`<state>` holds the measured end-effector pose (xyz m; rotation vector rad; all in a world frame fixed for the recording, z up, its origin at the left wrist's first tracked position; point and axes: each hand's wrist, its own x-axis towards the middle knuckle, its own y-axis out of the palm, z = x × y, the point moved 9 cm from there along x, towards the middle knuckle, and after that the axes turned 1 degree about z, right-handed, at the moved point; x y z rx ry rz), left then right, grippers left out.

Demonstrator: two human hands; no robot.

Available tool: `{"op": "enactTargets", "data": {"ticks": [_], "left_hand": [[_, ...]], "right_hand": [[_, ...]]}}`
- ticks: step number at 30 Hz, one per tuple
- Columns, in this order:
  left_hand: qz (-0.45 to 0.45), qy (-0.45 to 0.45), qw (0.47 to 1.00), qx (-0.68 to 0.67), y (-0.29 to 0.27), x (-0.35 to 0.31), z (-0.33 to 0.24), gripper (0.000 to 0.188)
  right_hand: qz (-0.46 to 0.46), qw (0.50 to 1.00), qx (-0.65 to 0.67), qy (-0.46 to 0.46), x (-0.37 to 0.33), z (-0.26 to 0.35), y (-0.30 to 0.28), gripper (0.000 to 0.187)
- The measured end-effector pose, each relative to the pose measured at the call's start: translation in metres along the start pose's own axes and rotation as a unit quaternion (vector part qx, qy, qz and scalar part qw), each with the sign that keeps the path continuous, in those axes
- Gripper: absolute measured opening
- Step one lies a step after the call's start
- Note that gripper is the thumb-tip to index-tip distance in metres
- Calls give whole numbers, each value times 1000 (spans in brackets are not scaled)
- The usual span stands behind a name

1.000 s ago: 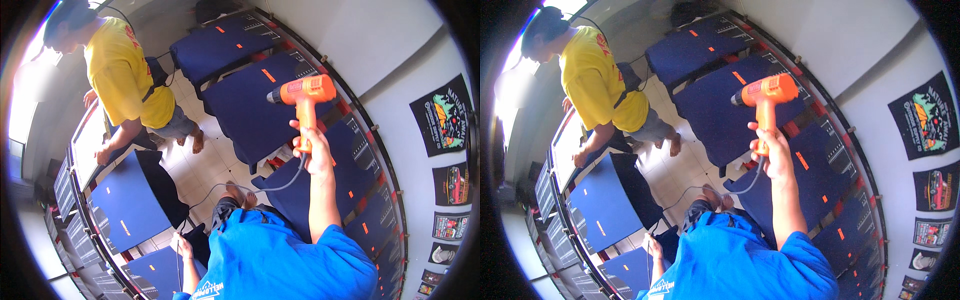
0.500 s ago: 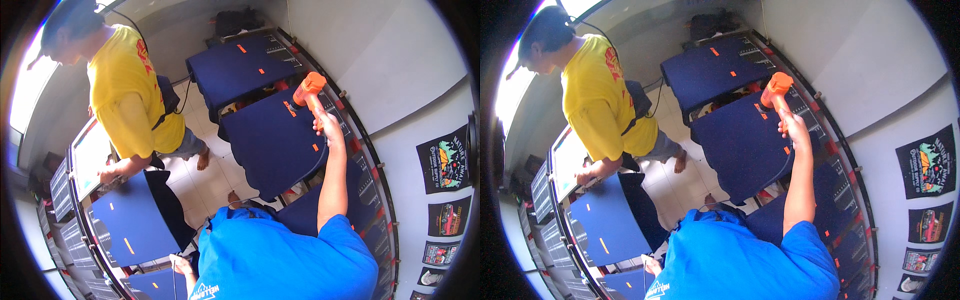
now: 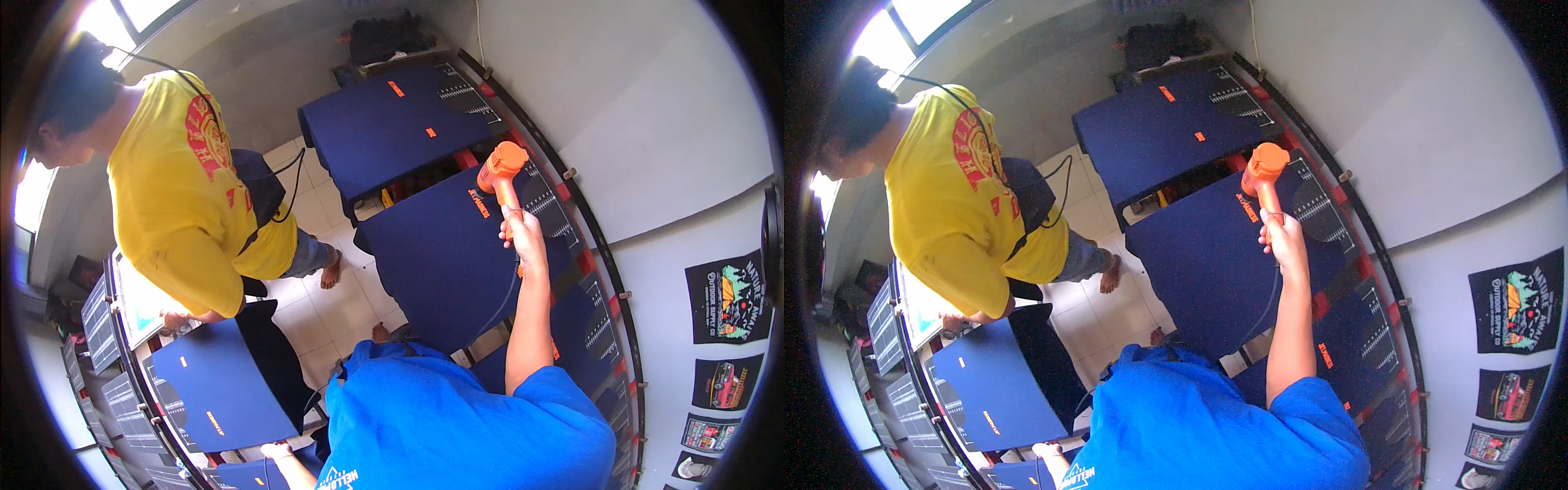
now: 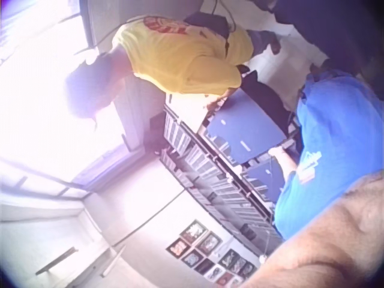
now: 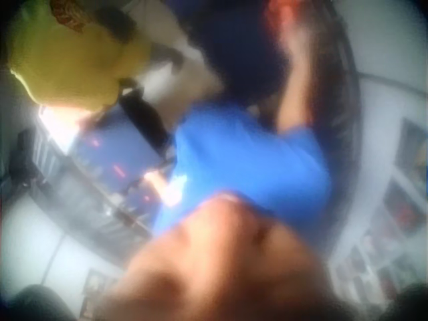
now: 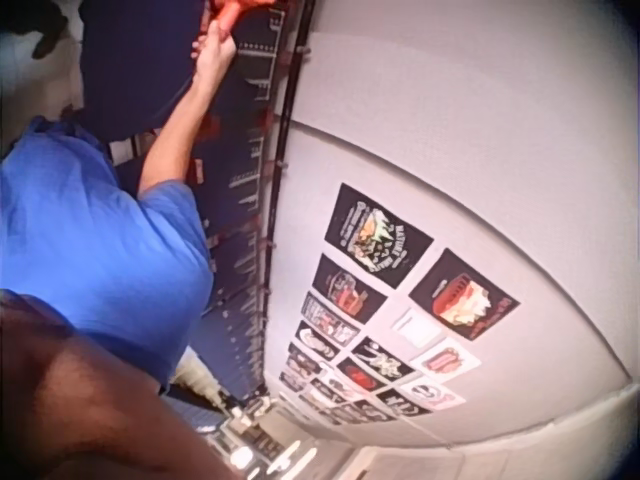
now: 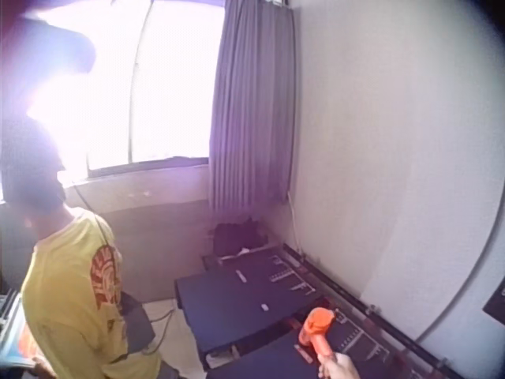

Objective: The person uses a heat gun to dry ink on several t-shirts mounted on printing stations, moving between them to apply heat and check the surface by hand.

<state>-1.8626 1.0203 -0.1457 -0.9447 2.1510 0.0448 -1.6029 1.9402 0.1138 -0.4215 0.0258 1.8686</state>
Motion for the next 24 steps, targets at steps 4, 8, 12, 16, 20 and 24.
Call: {"op": "enactTargets", "data": {"ticks": [4, 8, 12, 16, 20, 24], "left_hand": [[-4, 3, 1000, -10, 10, -5, 4, 48], [-6, 8, 1000, -6, 13, -11, 11, 47], [-6, 14, 1000, -4, 7, -15, 12, 47], [-9, 12, 1000, -7, 3, -15, 18, 47], [-10, 9, 1000, -11, 2, -15, 19, 47], [-9, 8, 1000, -10, 0, -16, 22, 46]], "right_hand": [[-11, 1000, 19, 21, 3, -6, 0, 31], [4, 998, 50, 28, 10, -8, -1, 30], [20, 999, 30, 16, 11, -9, 3, 30], [10, 999, 18, 27, 11, -8, 7, 29], [10, 999, 37, 29, 15, -13, 2, 29], [9, 999, 39, 32, 13, -7, 0, 28]]}}
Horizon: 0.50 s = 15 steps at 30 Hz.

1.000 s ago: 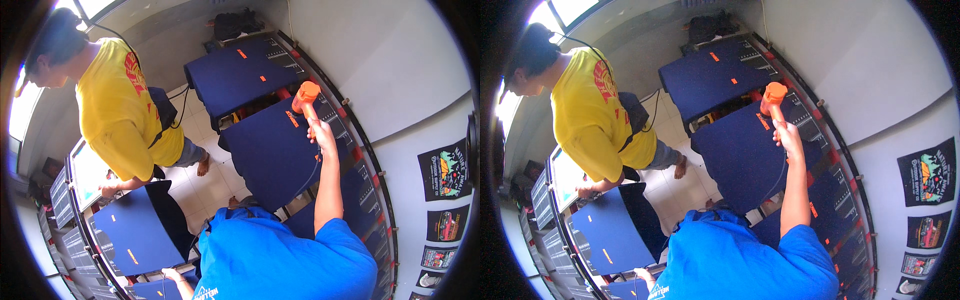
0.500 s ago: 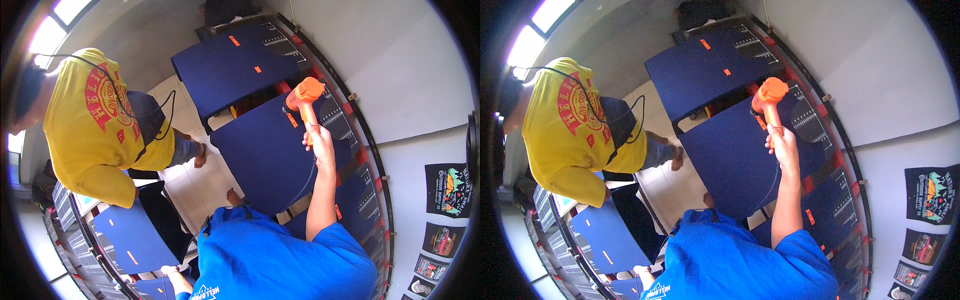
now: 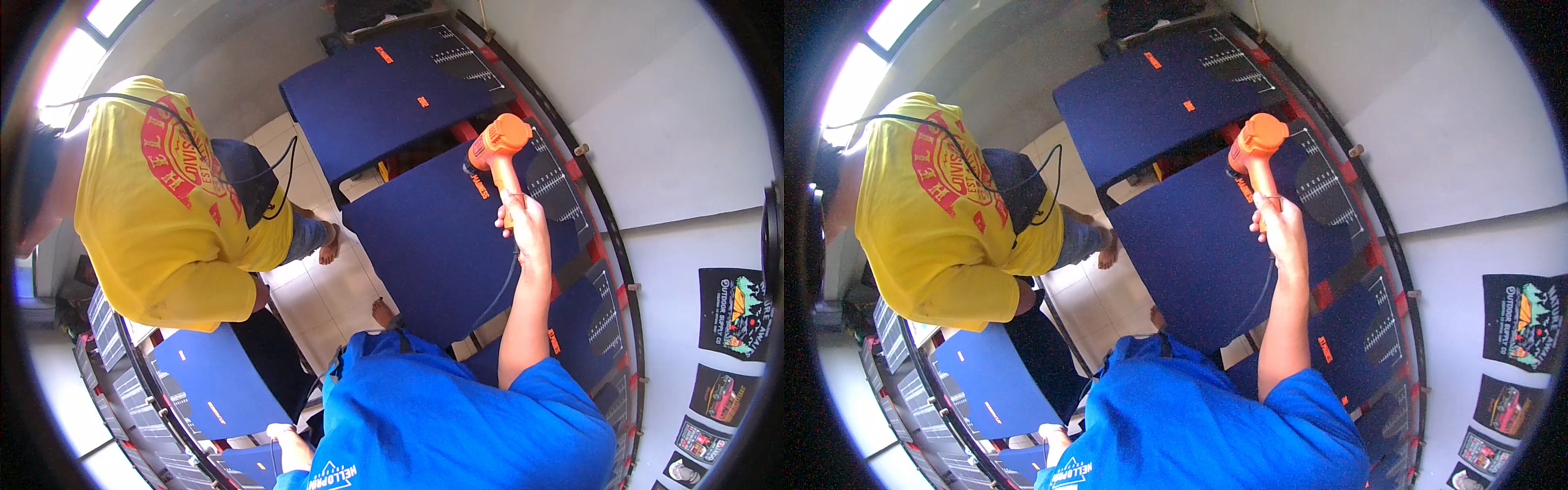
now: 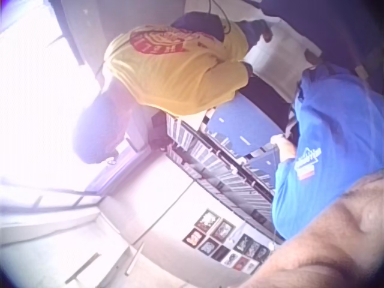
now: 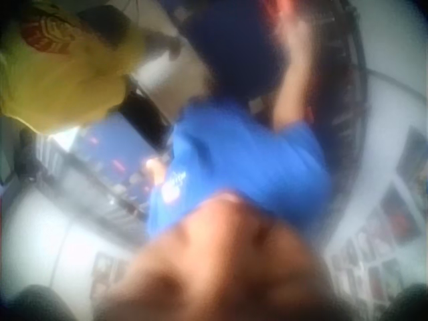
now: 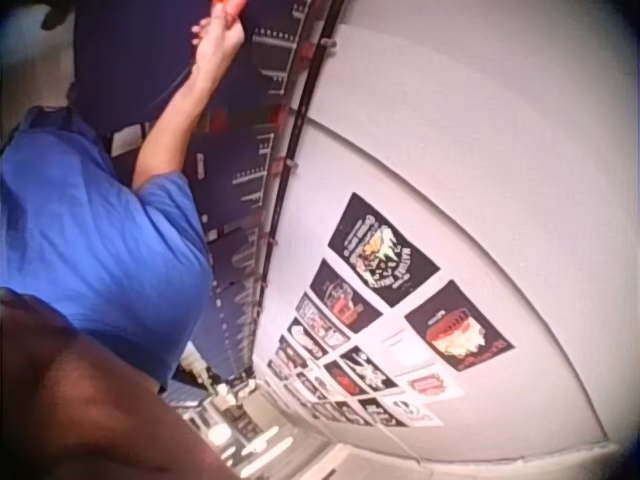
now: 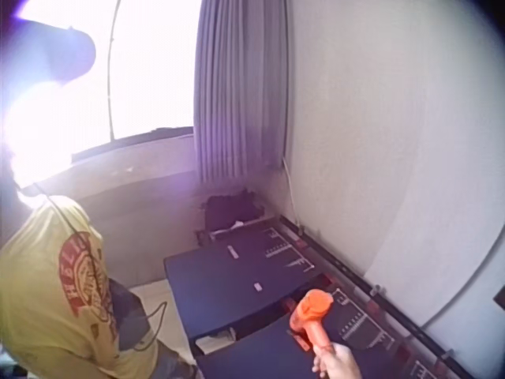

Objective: The person uses a heat gun to dry ink on several t-shirts mounted on printing stations, moving between them to apply heat and check the surface by hand.

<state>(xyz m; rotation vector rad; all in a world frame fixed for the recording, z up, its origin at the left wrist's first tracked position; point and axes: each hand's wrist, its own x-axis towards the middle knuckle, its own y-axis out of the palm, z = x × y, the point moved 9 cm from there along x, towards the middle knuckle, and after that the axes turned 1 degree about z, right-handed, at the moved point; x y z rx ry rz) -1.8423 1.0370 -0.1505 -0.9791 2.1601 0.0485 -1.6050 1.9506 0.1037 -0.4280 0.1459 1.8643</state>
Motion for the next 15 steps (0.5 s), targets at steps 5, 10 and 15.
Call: {"op": "enactTargets", "data": {"ticks": [5, 10, 15], "left_hand": [[5, -4, 1000, 1, -1, 2, 0, 46], [4, -3, 1000, -2, -11, 6, 1, 46], [5, -6, 1000, -5, -14, 4, 6, 46]], "right_hand": [[-6, 999, -38, -3, -6, 3, 1, 29], [-5, 999, -49, 4, -9, 4, -2, 29], [-8, 997, -70, 7, -10, 0, -5, 29]]}}
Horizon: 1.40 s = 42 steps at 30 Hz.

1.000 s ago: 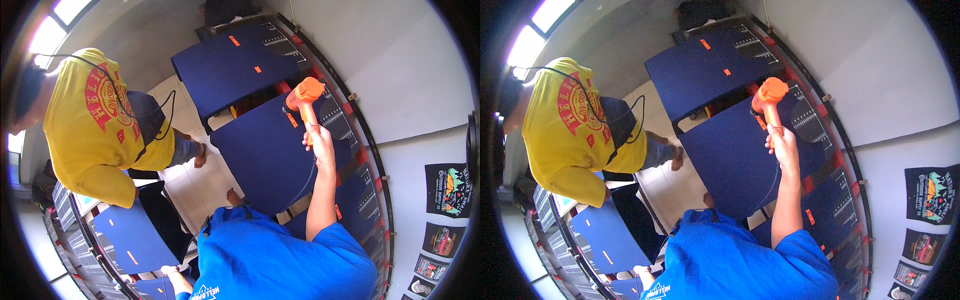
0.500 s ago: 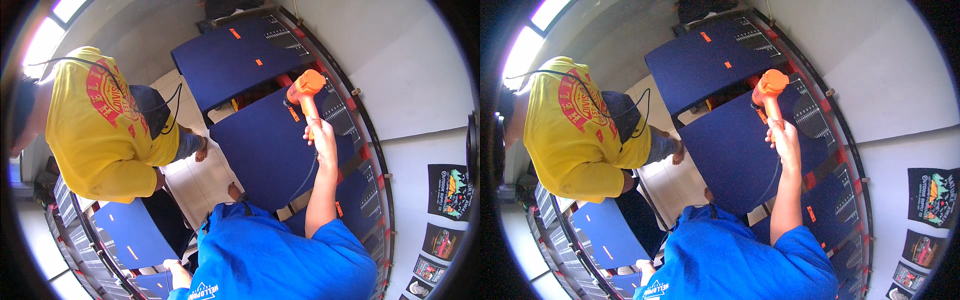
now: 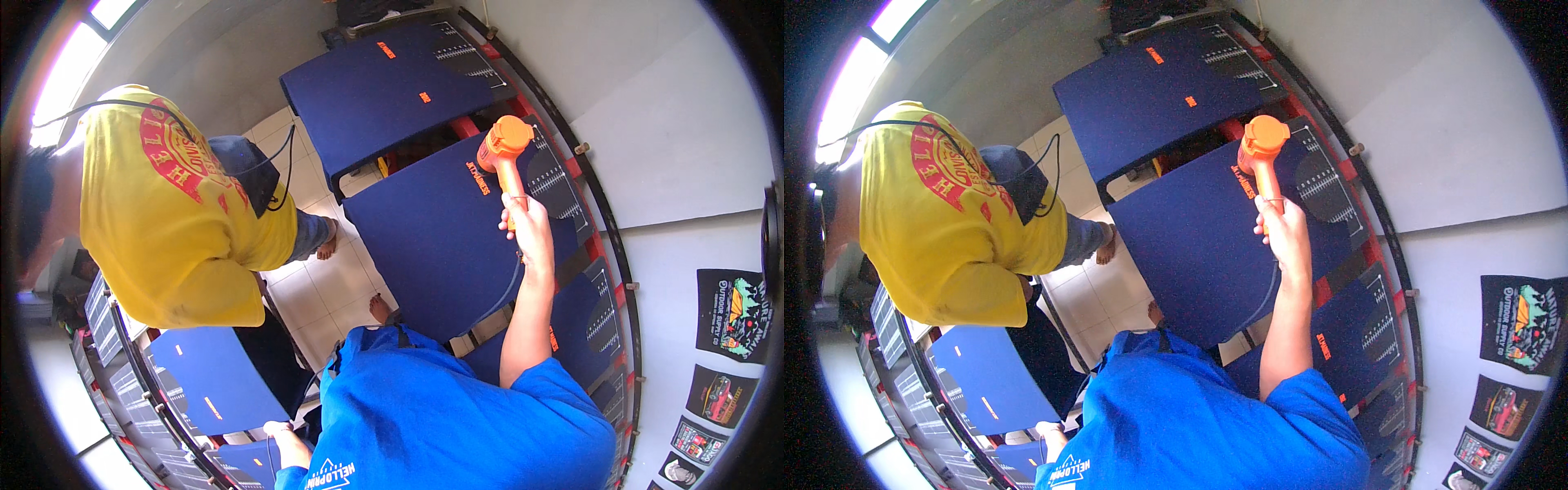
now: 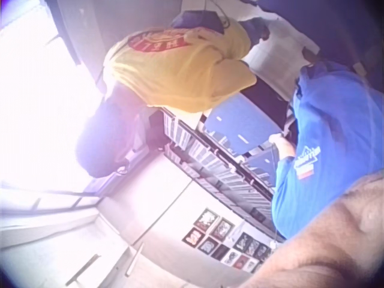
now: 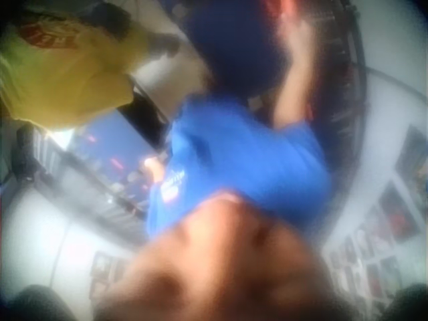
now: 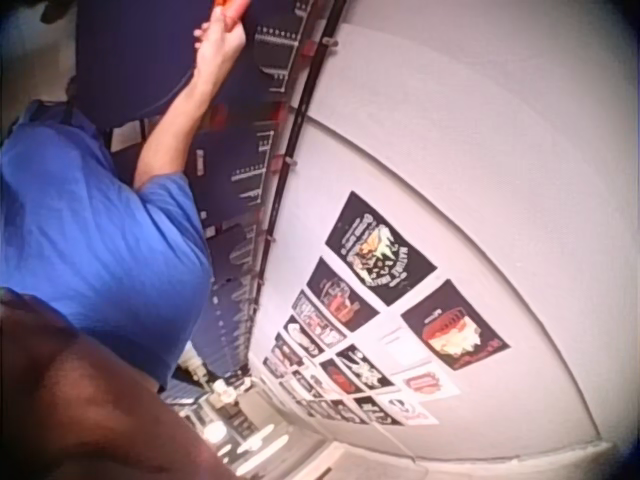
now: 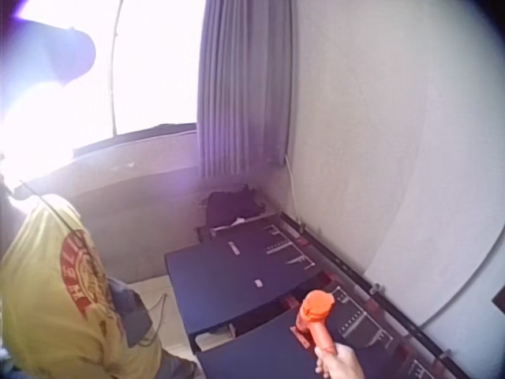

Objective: The person uses a heat gun to dry ink on several t-shirts mounted on printing stations, moving between them to apply heat and check the surface by hand.

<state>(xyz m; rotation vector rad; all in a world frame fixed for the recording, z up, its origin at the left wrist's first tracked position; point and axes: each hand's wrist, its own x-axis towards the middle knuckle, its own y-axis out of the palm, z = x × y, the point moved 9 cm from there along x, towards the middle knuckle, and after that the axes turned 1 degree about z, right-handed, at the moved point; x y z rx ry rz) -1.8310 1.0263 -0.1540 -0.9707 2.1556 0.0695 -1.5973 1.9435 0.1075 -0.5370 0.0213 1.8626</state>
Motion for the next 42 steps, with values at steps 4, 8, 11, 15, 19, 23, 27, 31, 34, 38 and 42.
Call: {"op": "enactTargets", "data": {"ticks": [4, 8, 11, 15, 19, 23, 27, 31, 34, 38, 42], "left_hand": [[-2, 1, 1000, -1, -2, 0, 2, 45], [-2, 1, 1000, 0, -5, 1, 5, 45], [-2, -1, 1000, 0, -3, 2, 5, 45], [-2, 0, 1000, 3, 3, 4, 4, 45], [-3, -5, 1000, -1, 5, 7, 9, 44], [-2, -6, 1000, -2, 6, 9, 11, 44], [0, 1, 1000, 3, 10, 11, 0, 44], [3, -5, 1000, 0, 12, 13, 7, 44], [3, -3, 1000, -2, 12, 15, 4, 43], [6, -3, 1000, -7, 13, 16, 4, 43], [7, 4, 1000, -9, 10, 18, 3, 43]], "right_hand": [[-1, 1000, 2, 3, -1, -2, -3, 31], [12, 999, 41, 11, -2, -7, -7, 31], [5, 1000, 1, -4, -6, -6, -5, 32], [3, 1000, 22, 12, -7, -10, -11, 31], [0, 1000, 14, 15, -13, -6, -10, 29], [-5, 1000, -3, 13, -16, -7, -11, 28], [-7, 999, 16, 28, -18, -9, -19, 28], [-3, 1000, 3, 18, -24, -5, -17, 28], [2, 1000, 1, 22, -25, -7, -20, 27], [3, 1000, -5, 26, -28, -9, -20, 27], [5, 999, 10, 38, -31, -10, -24, 27]]}}
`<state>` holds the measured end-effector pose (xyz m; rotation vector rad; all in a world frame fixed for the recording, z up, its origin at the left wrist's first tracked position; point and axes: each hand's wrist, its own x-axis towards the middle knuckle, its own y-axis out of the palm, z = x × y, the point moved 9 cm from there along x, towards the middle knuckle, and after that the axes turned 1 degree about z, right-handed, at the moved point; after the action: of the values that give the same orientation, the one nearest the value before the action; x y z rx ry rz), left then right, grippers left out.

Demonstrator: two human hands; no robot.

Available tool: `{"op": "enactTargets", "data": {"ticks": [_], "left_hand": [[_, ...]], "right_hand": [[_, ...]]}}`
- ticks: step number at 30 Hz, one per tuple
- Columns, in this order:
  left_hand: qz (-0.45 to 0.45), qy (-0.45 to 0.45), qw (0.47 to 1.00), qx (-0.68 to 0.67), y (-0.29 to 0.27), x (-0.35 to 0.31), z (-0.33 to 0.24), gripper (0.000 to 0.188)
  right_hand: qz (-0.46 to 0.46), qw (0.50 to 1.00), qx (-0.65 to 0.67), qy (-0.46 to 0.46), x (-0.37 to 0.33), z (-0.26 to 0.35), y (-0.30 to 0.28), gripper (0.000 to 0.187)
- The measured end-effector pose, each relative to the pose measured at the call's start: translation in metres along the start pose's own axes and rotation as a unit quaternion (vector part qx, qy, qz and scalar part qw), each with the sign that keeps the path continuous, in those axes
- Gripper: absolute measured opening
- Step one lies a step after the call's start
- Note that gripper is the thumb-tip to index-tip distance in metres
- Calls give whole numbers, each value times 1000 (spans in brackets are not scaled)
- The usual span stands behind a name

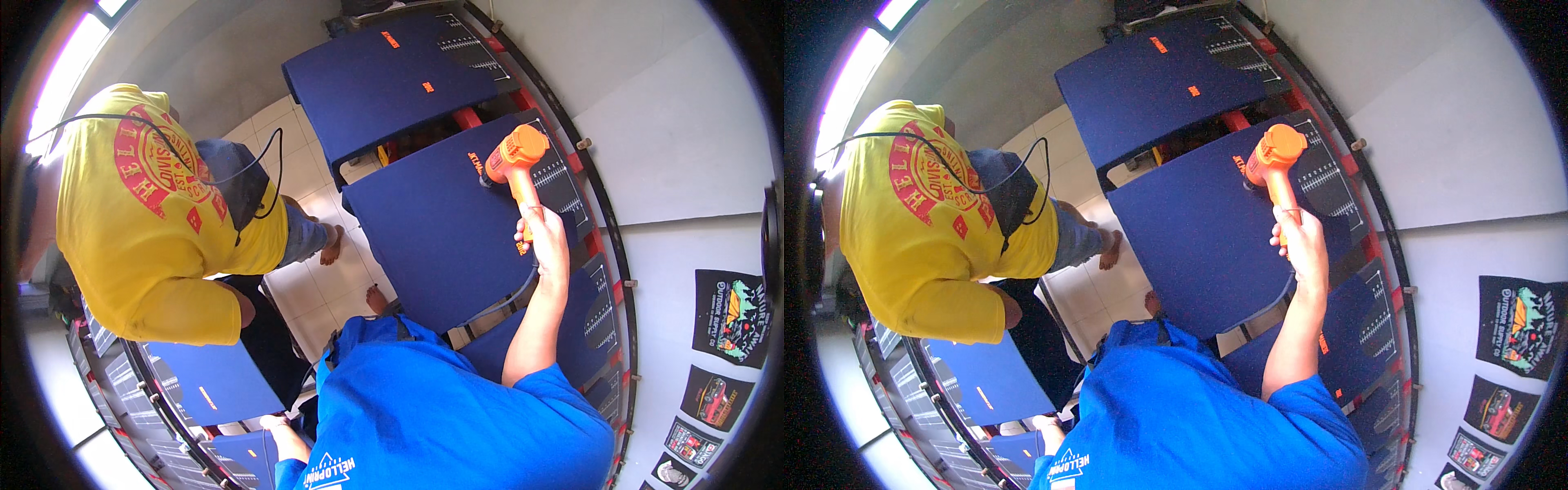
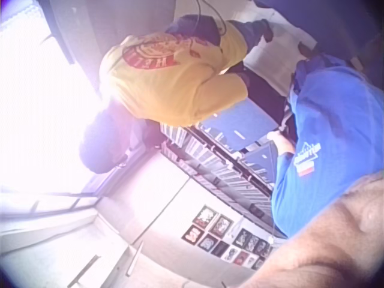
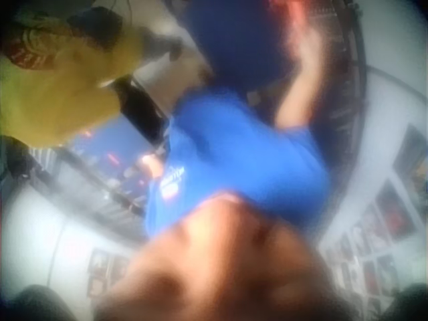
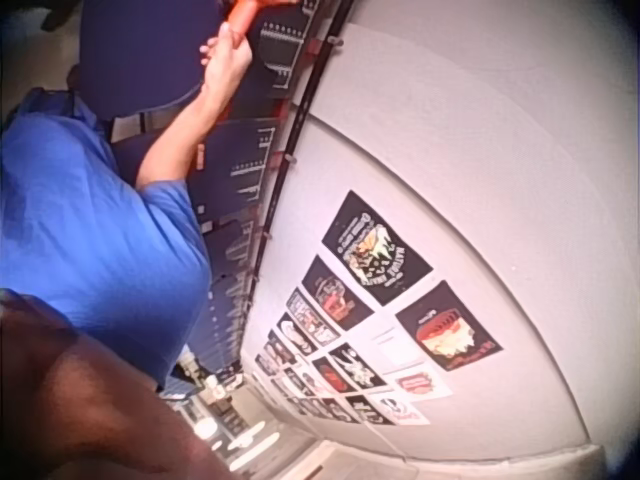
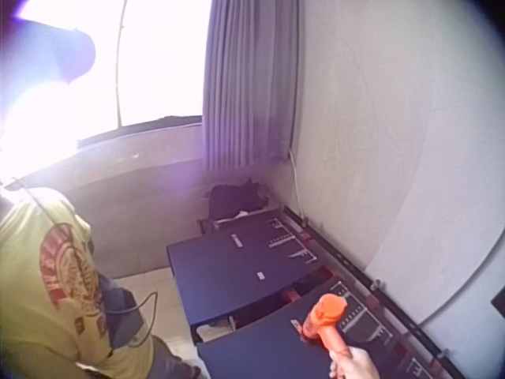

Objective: The person uses a heat gun to dry ink on several t-shirts mounted on printing stations, moving between them to apply heat and check the surface by hand.

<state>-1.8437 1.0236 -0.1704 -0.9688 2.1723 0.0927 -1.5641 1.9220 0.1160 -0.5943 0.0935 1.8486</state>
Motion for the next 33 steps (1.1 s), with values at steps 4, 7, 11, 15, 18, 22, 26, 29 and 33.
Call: {"op": "enactTargets", "data": {"ticks": [4, 7, 11, 15, 18, 22, 26, 29, 33], "left_hand": [[0, -1, 1000, -2, 1, 4, 0, 43], [0, 0, 1000, -9, 1, 9, -1, 43], [6, 6, 1000, -21, 2, 12, 1, 42], [9, 7, 999, -33, 0, 15, 4, 42], [1, 6, 1000, -21, -3, 8, 5, 43], [-9, 12, 1000, -11, -8, 0, 5, 44], [-15, 18, 1000, -6, -3, -5, 6, 46], [-17, 23, 1000, -1, -1, -1, 6, 47], [-22, 25, 999, 7, 5, 2, 12, 49]], "right_hand": [[-5, 1000, -28, -4, 3, -5, 1, 27], [2, 1000, -4, -1, 0, -3, 1, 27], [6, 1000, -9, -7, -8, -1, 2, 28], [7, 1000, -16, 9, -9, 1, -1, 27], [17, 999, -27, -5, -7, -1, 0, 28], [15, 999, -29, -5, 6, 1, 2, 28], [27, 999, 10, -23, 36, -3, 16, 29], [31, 997, 12, -70, 57, -1, 33, 35], [7, 984, 71, -164, 47, -1, 40, 43]]}}
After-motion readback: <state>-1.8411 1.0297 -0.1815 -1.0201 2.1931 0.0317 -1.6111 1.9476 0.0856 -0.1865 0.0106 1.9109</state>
